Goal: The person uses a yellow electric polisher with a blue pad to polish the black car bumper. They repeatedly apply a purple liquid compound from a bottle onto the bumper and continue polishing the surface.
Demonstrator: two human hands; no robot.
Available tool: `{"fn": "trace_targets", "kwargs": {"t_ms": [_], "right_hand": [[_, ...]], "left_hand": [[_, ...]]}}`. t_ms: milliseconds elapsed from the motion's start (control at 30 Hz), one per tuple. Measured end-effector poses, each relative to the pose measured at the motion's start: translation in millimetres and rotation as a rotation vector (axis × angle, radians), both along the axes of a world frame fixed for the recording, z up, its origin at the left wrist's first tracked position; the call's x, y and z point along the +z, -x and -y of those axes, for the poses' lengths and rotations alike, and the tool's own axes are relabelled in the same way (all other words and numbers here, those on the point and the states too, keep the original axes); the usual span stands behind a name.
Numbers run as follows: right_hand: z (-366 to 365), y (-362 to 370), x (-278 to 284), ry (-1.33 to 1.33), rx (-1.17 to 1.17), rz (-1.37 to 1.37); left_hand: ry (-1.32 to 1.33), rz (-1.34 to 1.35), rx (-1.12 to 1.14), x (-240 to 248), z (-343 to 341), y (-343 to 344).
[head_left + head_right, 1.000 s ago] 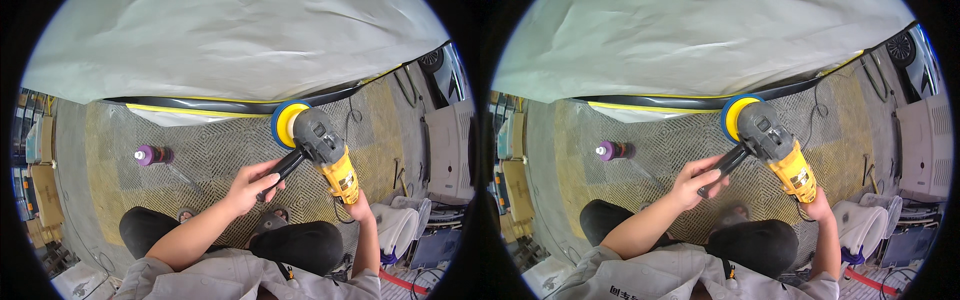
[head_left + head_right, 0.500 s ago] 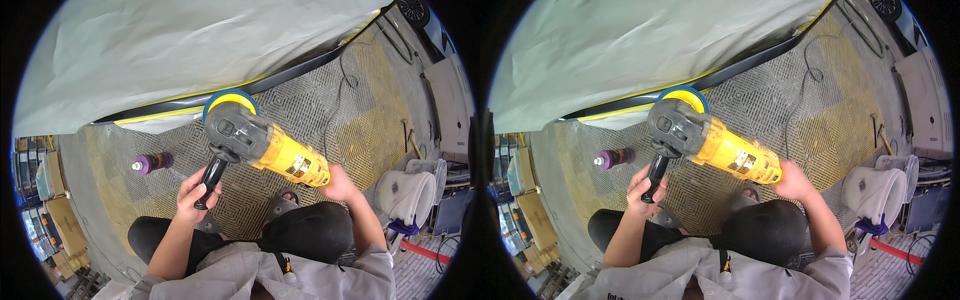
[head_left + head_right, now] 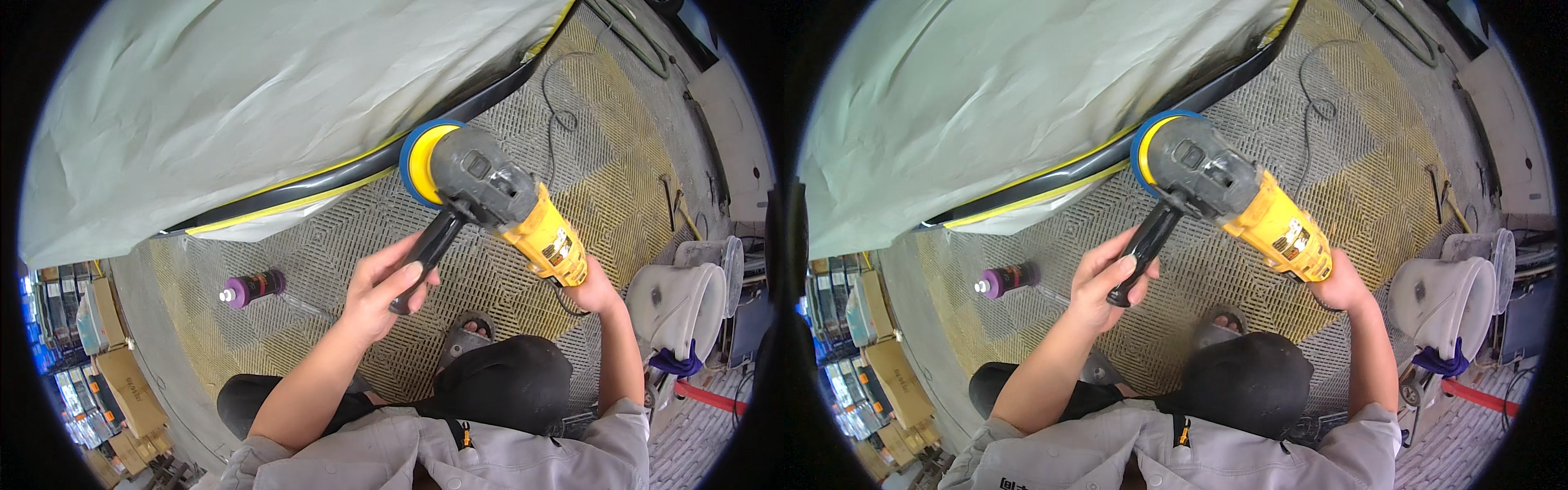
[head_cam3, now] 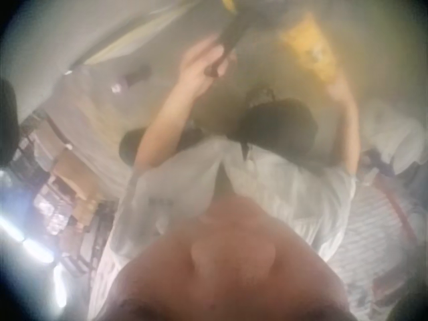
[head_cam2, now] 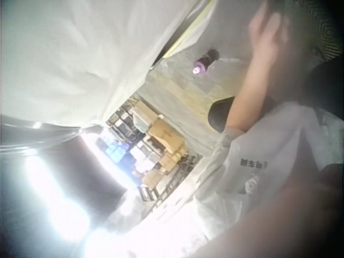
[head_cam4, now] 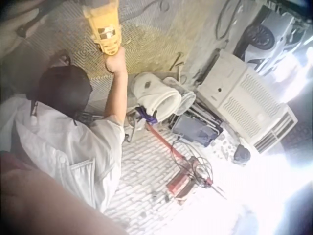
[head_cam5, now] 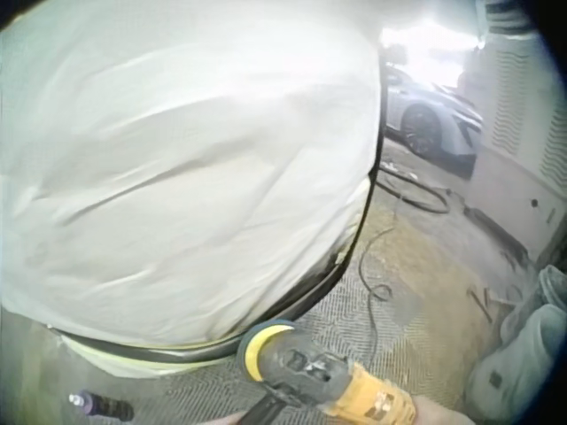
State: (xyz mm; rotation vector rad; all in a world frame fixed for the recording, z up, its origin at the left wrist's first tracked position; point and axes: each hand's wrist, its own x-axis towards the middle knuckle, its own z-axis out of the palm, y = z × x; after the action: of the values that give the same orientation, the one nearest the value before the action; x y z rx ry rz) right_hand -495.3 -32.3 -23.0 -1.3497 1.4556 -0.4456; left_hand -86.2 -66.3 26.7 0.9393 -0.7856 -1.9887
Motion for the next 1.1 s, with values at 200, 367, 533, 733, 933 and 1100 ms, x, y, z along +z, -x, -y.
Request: {"fn": "trace_targets", "kwargs": {"t_ms": [200, 367, 533, 733, 933, 1100], "right_hand": [[8.4, 28.3, -19.4, 0.011, -0.073, 0.024], [12.3, 50.2, -21.8, -0.048, -0.119, -0.05], [17.0, 70.4, -30.3, 0.073, -0.193, 0.091], [29.2, 102.6, -20.5, -0.177, -0.341, 0.062], [28.4, 94.7, -25.3, 0.032, -0.227, 0.089], [16.3, 66.0, -18.9, 0.048, -0.128, 0.004]], "left_hand": [[0.003, 0.051, -0.047, 10.6, 35.8, 41.2], [0.037, 0.058, -0.11, 15.4, 61.7, 69.9], [0.075, 0.056, -0.161, 15.4, 84.7, 94.5], [0.11, 0.025, -0.196, 19.7, 119.3, 126.3], [0.082, 0.025, -0.165, 19.5, 108.5, 119.1], [0.036, 0.043, -0.111, 16.7, 70.3, 83.6]]}}
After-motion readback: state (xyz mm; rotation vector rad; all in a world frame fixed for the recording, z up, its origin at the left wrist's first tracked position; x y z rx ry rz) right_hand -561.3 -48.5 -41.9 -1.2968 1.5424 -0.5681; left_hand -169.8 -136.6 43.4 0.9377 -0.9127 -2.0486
